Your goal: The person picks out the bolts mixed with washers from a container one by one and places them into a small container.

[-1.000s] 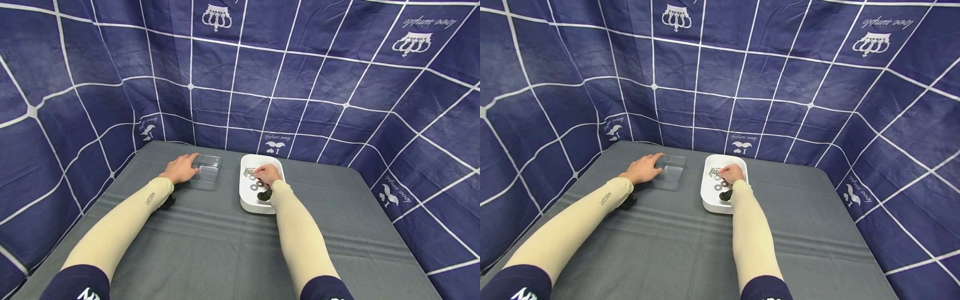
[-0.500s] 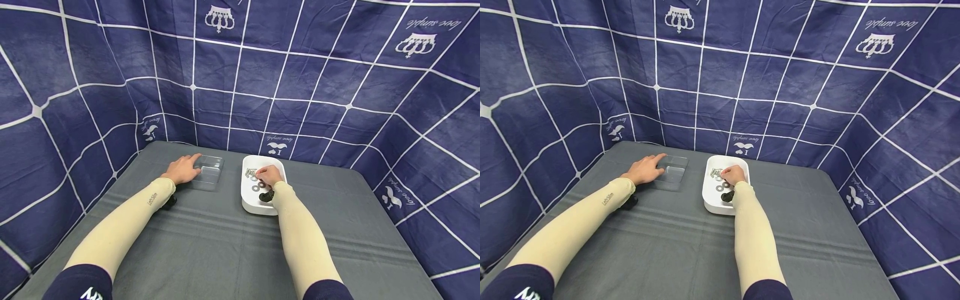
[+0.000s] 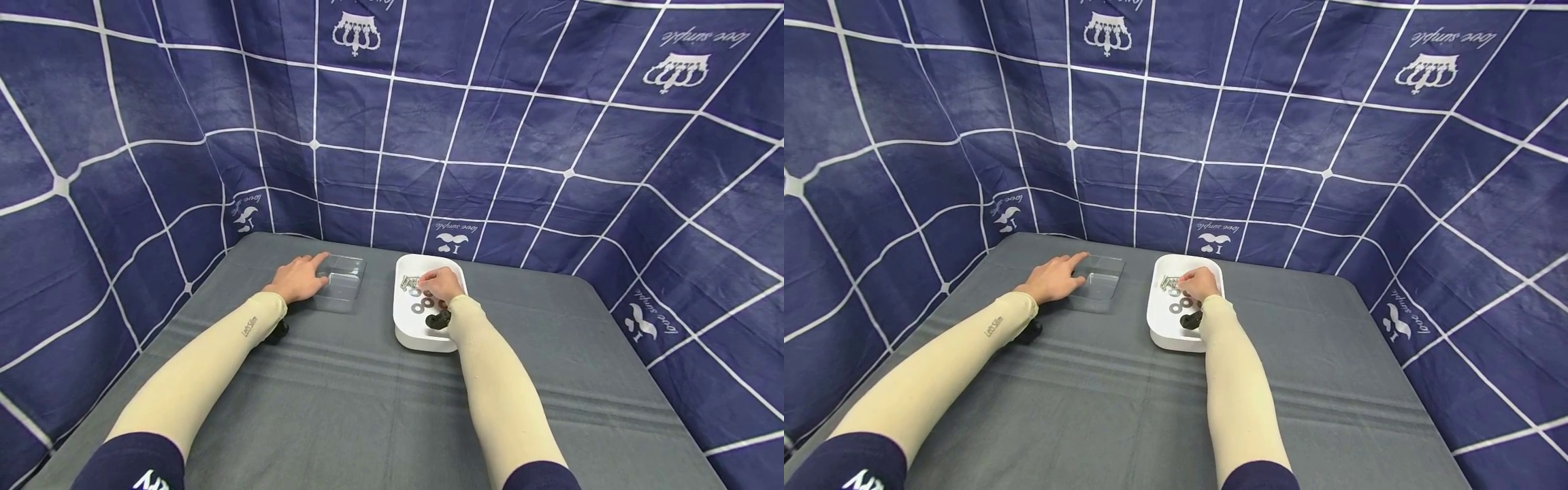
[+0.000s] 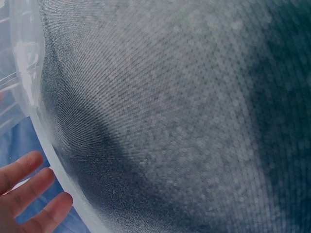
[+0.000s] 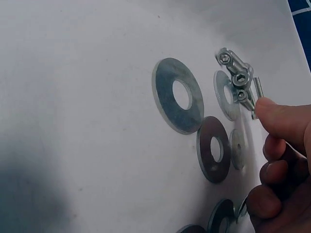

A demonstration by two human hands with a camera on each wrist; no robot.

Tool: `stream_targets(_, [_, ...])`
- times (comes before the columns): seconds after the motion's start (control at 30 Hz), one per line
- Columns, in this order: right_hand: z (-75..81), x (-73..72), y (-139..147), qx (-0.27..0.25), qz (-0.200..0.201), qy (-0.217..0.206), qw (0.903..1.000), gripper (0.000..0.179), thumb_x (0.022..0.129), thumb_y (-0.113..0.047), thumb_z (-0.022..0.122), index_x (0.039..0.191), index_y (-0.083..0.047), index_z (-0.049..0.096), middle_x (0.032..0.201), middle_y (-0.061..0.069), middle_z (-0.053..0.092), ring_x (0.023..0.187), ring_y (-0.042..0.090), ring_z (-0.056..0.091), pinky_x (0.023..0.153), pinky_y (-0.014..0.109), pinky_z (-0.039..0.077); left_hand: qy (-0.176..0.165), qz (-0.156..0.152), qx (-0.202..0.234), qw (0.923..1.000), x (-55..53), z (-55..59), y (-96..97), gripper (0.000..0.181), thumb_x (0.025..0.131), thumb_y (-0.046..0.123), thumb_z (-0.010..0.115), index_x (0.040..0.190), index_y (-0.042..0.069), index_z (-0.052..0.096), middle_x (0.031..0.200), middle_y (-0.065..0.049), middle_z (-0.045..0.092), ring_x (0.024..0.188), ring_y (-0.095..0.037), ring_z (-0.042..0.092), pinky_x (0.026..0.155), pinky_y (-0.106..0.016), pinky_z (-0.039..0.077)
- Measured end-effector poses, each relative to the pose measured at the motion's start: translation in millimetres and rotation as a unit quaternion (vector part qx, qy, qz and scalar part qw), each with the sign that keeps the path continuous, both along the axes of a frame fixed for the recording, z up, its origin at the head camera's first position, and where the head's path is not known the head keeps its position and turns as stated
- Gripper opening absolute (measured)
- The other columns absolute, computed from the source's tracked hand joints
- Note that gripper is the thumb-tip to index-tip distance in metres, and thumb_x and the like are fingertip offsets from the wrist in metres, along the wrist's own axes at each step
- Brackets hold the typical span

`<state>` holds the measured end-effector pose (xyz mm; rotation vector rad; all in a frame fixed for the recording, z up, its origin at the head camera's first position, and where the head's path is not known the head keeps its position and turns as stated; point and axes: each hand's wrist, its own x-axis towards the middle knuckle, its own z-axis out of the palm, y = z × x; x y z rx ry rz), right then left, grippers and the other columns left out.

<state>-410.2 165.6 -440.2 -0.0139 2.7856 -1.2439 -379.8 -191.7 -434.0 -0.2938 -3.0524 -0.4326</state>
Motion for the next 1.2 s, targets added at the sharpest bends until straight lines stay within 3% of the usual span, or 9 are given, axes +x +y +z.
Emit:
stream_targets(0.17, [4.0, 1.9, -1, 0.028, 0.009, 0.034, 0.999, 0.013, 0.086, -0.015, 0.075, 0.094, -0.006, 0.08, 0.088, 0.002, 0.073, 0.081, 0.014, 0.058, 0.073, 0.025, 0.045, 0.0, 0.0, -0.002, 1.0, 0.4, -0.5, 0.5, 0.07, 0.095, 0.041, 0.054, 0.158, 0.022, 0.032, 0.149, -0.02, 0.049, 0.136, -0.041, 0.047, 0.099, -0.068, 0.042])
stream_targets(0.33, [6.3, 2.7, -1, 0.036, 0.007, 0.037, 0.9986, 0.013, 0.086, -0.016, 0.075, 0.094, -0.007, 0.08, 0.092, 0.004, 0.075, 0.086, 0.016, 0.06, 0.082, 0.029, 0.047, -0.007, -0.001, -0.006, 1.0, 2.1, 0.5, 0.2, 0.07, 0.096, 0.04, 0.054, 0.159, 0.022, 0.03, 0.149, -0.02, 0.048, 0.136, -0.041, 0.047, 0.1, -0.067, 0.042])
stream_targets(0.57, [15.7, 6.3, -2, 0.061, 0.039, 0.067, 0.9951, 0.015, 0.089, -0.016, 0.073, 0.096, -0.005, 0.08, 0.092, 0.005, 0.076, 0.084, 0.015, 0.059, 0.079, 0.026, 0.044, -0.004, 0.0, -0.002, 1.0, 2.2, 2.3, -0.3, 0.07, 0.095, 0.04, 0.055, 0.158, 0.022, 0.031, 0.147, -0.021, 0.05, 0.135, -0.042, 0.048, 0.099, -0.067, 0.043])
stream_targets(0.8, [28.4, 10.0, -4, 0.055, 0.062, 0.078, 0.9935, 0.017, 0.09, -0.014, 0.072, 0.099, -0.002, 0.079, 0.098, 0.01, 0.077, 0.094, 0.02, 0.063, 0.089, 0.033, 0.048, -0.001, 0.0, 0.003, 1.0, 2.9, 3.3, 0.5, 0.07, 0.094, 0.04, 0.056, 0.158, 0.022, 0.033, 0.148, -0.021, 0.049, 0.135, -0.042, 0.048, 0.1, -0.067, 0.043])
stream_targets(1.2, [44.5, 0.4, -13, 0.036, 0.11, 0.1, 0.9882, 0.016, 0.092, -0.014, 0.071, 0.098, -0.002, 0.078, 0.095, 0.009, 0.076, 0.094, 0.02, 0.064, 0.088, 0.034, 0.05, -0.003, -0.001, 0.007, 1.0, 2.8, 3.1, 0.8, 0.07, 0.095, 0.04, 0.054, 0.158, 0.021, 0.033, 0.147, -0.022, 0.049, 0.134, -0.043, 0.049, 0.099, -0.067, 0.043])
